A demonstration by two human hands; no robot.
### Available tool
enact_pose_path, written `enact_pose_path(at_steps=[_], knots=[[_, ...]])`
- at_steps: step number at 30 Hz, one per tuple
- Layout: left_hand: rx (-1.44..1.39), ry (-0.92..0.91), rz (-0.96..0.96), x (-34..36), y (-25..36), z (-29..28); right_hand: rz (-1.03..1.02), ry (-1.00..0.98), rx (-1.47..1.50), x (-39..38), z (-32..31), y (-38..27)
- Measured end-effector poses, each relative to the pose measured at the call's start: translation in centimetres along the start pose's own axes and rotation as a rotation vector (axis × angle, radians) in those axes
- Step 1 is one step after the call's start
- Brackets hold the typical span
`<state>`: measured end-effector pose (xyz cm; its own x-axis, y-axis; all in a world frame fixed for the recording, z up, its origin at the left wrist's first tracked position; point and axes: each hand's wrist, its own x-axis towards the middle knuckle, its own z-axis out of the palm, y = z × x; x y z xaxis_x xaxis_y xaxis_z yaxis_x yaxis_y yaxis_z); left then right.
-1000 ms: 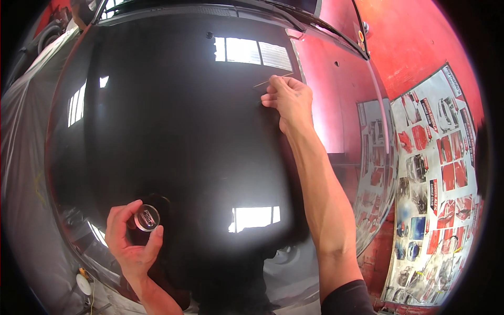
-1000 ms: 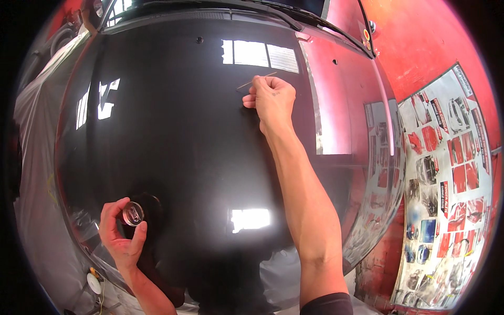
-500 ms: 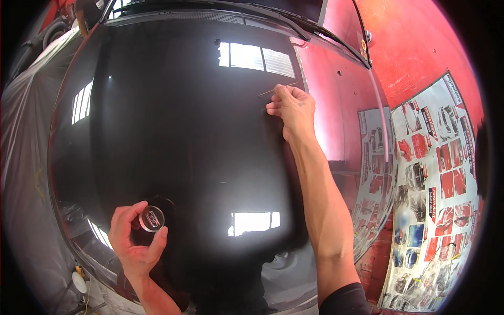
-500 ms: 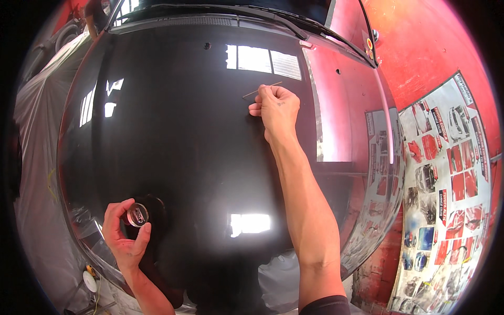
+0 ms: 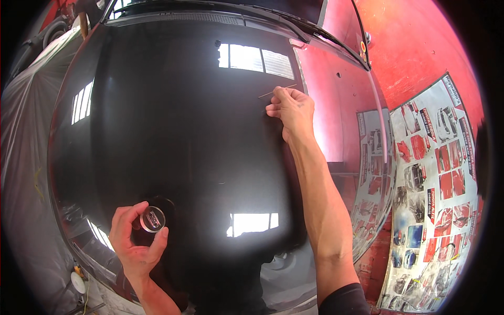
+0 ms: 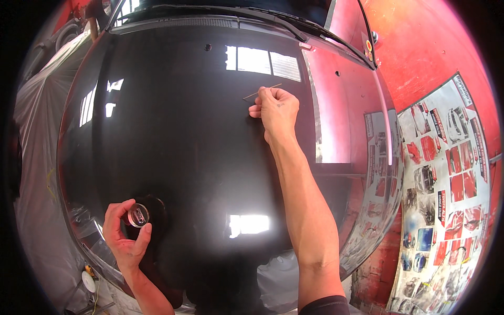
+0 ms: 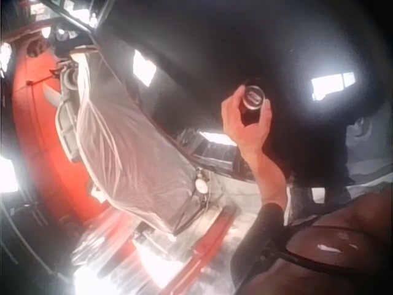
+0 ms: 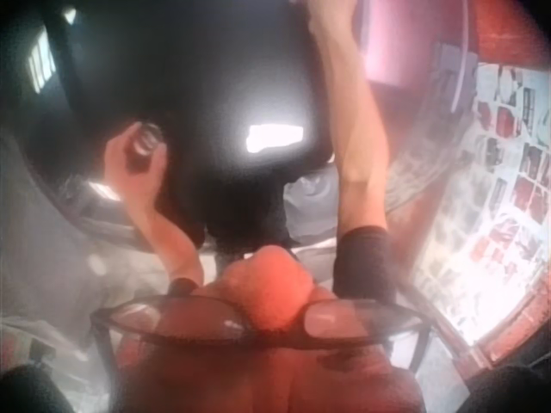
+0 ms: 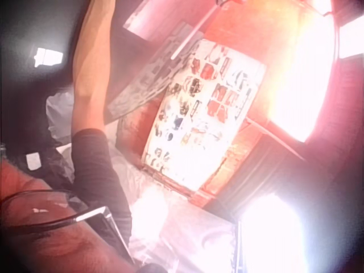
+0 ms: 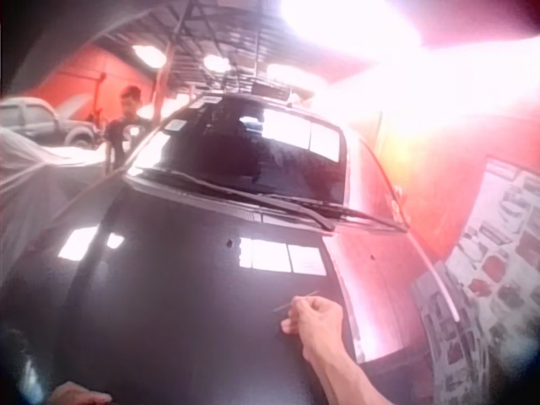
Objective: The person paints a small scratch on a car hood by hand using a thin applicator tool and a container of black paint.
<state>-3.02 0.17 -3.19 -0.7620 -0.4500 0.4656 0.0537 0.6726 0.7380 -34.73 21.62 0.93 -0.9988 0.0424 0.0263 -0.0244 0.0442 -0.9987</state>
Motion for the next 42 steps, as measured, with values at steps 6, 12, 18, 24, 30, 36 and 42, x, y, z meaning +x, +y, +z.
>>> enact_pose_path(at_steps=[6, 12, 18, 24, 30, 36, 42], knots=[[0.003, -0.009, -0.008, 0.0, 0.1, -0.1, 0.002, -0.001, 0.002, 0.0, 0.0, 0.0], [-0.001, -0.001, 0.008, -0.1, 0.1, 0.0, 0.053, -0.012, 0.110, 0.0, -0.6, -0.1], [0.017, -0.043, -0.047, -0.1, 0.2, -0.3, 0.127, 0.003, 0.312, 0.6, -1.4, 0.1], [0.027, 0.006, 0.008, 0.2, -0.2, 0.1, 0.089, 0.043, 0.405, 0.1, -2.4, -0.1], [0.028, 0.002, 0.014, 0.1, -0.4, 0.4, 0.034, 0.061, 0.323, 0.5, -3.1, 0.0], [0.051, -0.001, 0.017, 0.2, -0.2, 0.4, 0.069, 0.072, 0.278, 0.9, -3.0, 0.4], [0.052, 0.002, 0.033, 0.1, -0.3, 0.4, 0.046, 0.092, 0.238, 1.0, -2.7, 0.2]])
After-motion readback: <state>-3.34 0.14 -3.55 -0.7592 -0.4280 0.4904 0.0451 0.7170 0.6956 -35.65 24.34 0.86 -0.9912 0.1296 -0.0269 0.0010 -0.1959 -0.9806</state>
